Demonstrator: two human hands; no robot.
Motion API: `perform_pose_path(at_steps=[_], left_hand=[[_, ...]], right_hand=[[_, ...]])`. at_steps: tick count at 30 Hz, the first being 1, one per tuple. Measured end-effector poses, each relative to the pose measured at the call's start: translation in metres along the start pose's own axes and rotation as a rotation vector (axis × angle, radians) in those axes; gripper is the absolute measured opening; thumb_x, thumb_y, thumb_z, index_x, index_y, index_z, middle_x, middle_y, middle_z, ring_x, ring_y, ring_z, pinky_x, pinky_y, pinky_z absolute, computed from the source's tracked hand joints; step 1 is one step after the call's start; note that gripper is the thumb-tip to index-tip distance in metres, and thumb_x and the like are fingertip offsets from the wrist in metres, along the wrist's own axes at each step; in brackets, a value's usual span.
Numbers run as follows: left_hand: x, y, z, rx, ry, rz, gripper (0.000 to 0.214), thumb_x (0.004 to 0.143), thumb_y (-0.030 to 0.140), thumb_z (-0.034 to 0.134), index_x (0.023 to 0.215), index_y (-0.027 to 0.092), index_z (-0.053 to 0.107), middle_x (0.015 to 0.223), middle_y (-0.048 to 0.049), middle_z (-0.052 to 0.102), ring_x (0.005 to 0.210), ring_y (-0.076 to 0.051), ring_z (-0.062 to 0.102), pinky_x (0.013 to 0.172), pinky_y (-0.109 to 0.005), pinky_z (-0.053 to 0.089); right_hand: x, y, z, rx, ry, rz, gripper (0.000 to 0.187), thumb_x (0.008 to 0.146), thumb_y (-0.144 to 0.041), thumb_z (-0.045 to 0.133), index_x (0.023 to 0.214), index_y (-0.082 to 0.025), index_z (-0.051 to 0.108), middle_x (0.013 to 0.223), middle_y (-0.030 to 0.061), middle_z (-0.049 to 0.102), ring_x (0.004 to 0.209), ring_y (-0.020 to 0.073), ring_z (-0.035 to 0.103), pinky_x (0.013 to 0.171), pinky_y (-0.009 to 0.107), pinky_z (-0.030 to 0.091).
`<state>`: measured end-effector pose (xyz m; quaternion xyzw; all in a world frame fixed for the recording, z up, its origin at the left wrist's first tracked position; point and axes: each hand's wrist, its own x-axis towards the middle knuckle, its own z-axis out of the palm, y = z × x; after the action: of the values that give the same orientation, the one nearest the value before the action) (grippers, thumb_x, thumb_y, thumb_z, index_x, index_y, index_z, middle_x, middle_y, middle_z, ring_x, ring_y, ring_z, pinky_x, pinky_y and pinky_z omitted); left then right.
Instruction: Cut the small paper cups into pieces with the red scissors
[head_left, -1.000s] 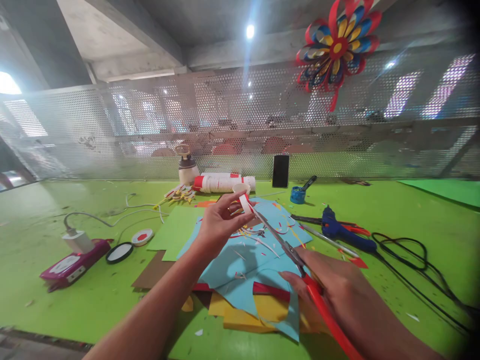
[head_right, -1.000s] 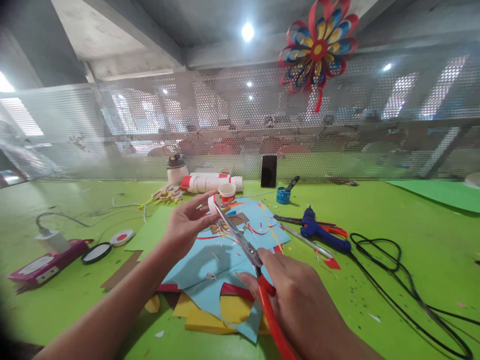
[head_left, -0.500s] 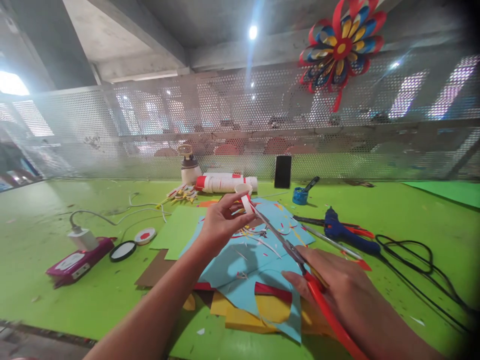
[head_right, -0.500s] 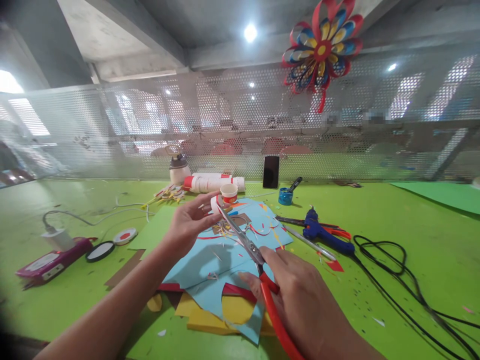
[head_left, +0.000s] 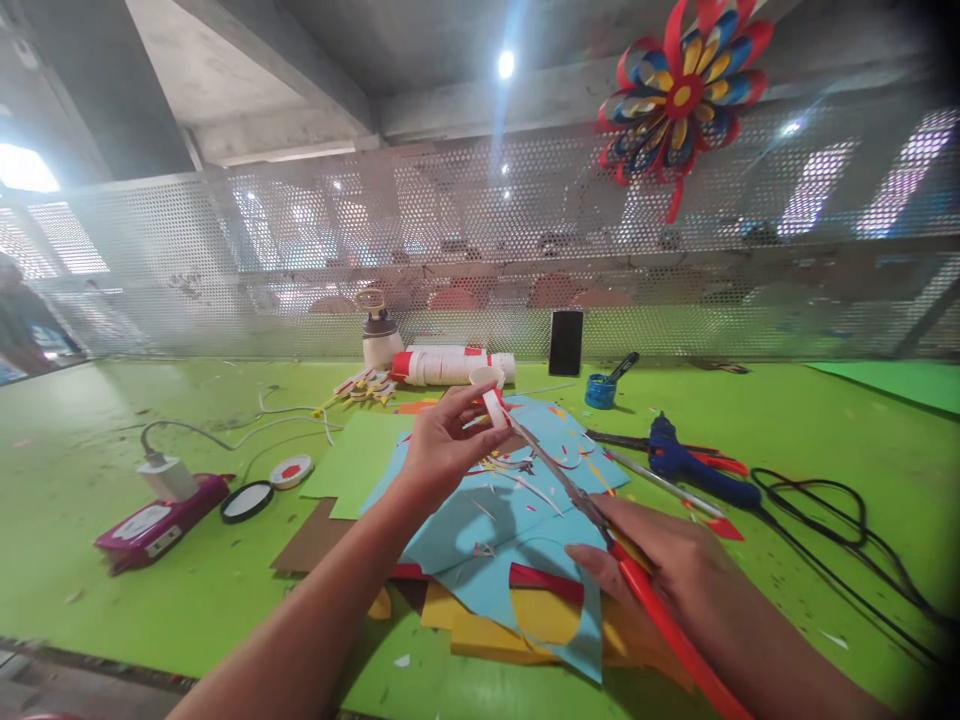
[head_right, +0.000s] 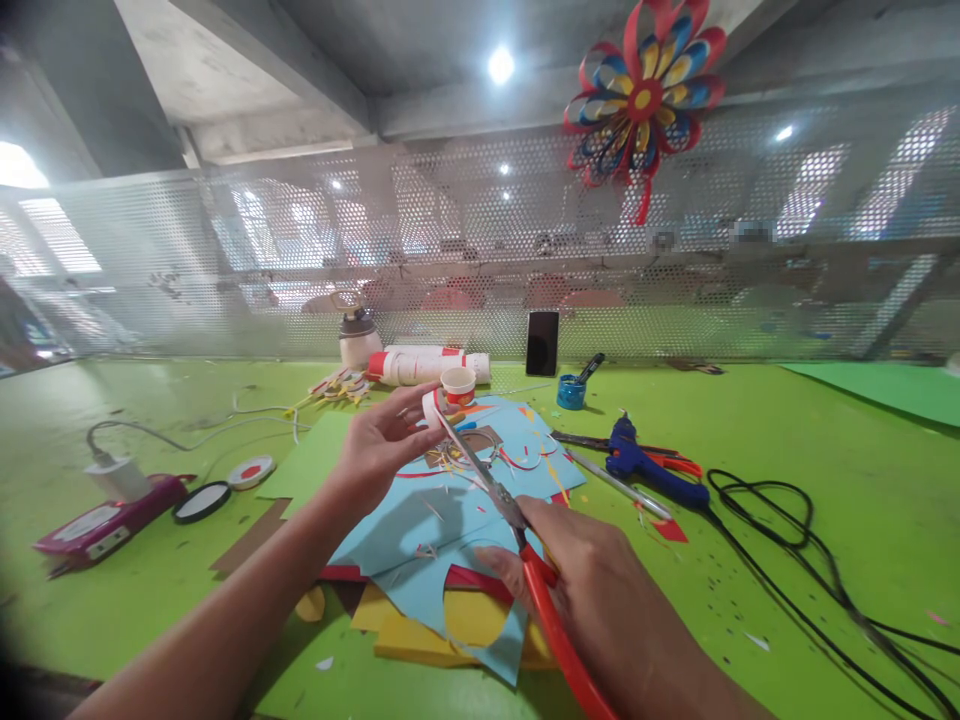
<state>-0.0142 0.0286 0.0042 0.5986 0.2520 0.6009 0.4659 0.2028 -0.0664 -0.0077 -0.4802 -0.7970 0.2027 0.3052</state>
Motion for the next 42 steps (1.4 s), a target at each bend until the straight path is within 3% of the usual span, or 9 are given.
perform_pose_path(at_steps=[4,12,20,24,29,35,39,42], left_hand=[[0.0,0.0,0.001,0.006,0.007,-0.007,0.05,0.066,0.021,0.083,0.114,0.017,0.069,0.118,-0.0114,0.066,0.106,-0.025,0.067,0.099,-0.043,0.053],[-0.001,0.002,0.002,0.018,0.01,-0.022,0.051,0.065,0.023,0.083,0.114,0.017,0.069,0.116,-0.0116,0.068,0.104,-0.026,0.067,0.098,-0.044,0.053],[0.0,0.007,0.0,0.031,-0.002,-0.031,0.049,0.066,0.021,0.082,0.113,0.017,0.07,0.112,-0.0101,0.066,0.102,-0.024,0.067,0.095,-0.04,0.054],[0.001,0.006,-0.003,0.069,-0.007,0.001,0.048,0.065,0.021,0.082,0.112,0.016,0.07,0.112,-0.0095,0.062,0.1,-0.022,0.066,0.092,-0.038,0.056],[0.002,0.001,-0.006,0.168,-0.01,0.061,0.046,0.067,0.025,0.081,0.111,0.019,0.07,0.115,-0.0085,0.059,0.102,-0.022,0.065,0.091,-0.037,0.056],[0.003,0.002,-0.011,0.212,0.058,-0.014,0.048,0.067,0.029,0.082,0.111,0.015,0.069,0.107,-0.0107,0.066,0.094,-0.023,0.067,0.083,-0.037,0.057],[0.002,0.01,-0.01,0.021,0.005,-0.085,0.056,0.067,0.026,0.082,0.12,0.017,0.065,0.105,-0.0114,0.071,0.096,-0.025,0.068,0.087,-0.039,0.054],[0.001,0.015,-0.009,-0.07,-0.047,-0.07,0.05,0.07,0.023,0.079,0.117,0.019,0.066,0.108,-0.0106,0.071,0.098,-0.024,0.067,0.086,-0.037,0.051]], right_hand=[[0.0,-0.001,-0.001,-0.011,0.013,-0.028,0.025,0.096,-0.042,0.049,0.105,-0.025,0.065,0.101,0.0028,0.073,0.086,0.0208,0.067,0.074,0.03,0.05],[-0.001,-0.001,-0.001,-0.026,0.03,-0.027,0.025,0.095,-0.04,0.05,0.105,-0.023,0.066,0.091,0.0021,0.073,0.076,0.019,0.067,0.067,0.028,0.051],[0.001,-0.001,0.003,0.041,0.089,-0.03,0.03,0.093,-0.045,0.05,0.081,-0.021,0.064,0.066,-0.002,0.06,0.059,0.014,0.055,0.056,0.023,0.043],[0.001,-0.005,-0.002,0.173,0.013,0.065,0.038,0.093,-0.053,0.047,0.077,-0.022,0.061,0.066,-0.0026,0.055,0.058,0.0128,0.05,0.053,0.023,0.04],[0.001,-0.004,-0.006,0.327,-0.096,0.162,0.049,0.095,-0.06,0.037,0.07,-0.022,0.055,0.048,-0.0049,0.045,0.043,0.0127,0.048,0.04,0.023,0.038],[0.007,0.009,-0.005,-0.07,0.123,0.061,0.036,0.091,-0.053,0.05,0.084,-0.022,0.068,0.061,-0.0012,0.063,0.055,0.0167,0.057,0.051,0.026,0.045],[0.01,0.011,-0.009,-0.05,0.19,0.096,0.038,0.091,-0.054,0.049,0.091,-0.022,0.07,0.066,0.0003,0.069,0.06,0.0196,0.063,0.05,0.026,0.046],[0.011,0.007,-0.01,-0.023,0.191,0.075,0.034,0.09,-0.052,0.051,0.092,-0.023,0.07,0.065,-0.0012,0.067,0.059,0.0189,0.062,0.051,0.026,0.047]])
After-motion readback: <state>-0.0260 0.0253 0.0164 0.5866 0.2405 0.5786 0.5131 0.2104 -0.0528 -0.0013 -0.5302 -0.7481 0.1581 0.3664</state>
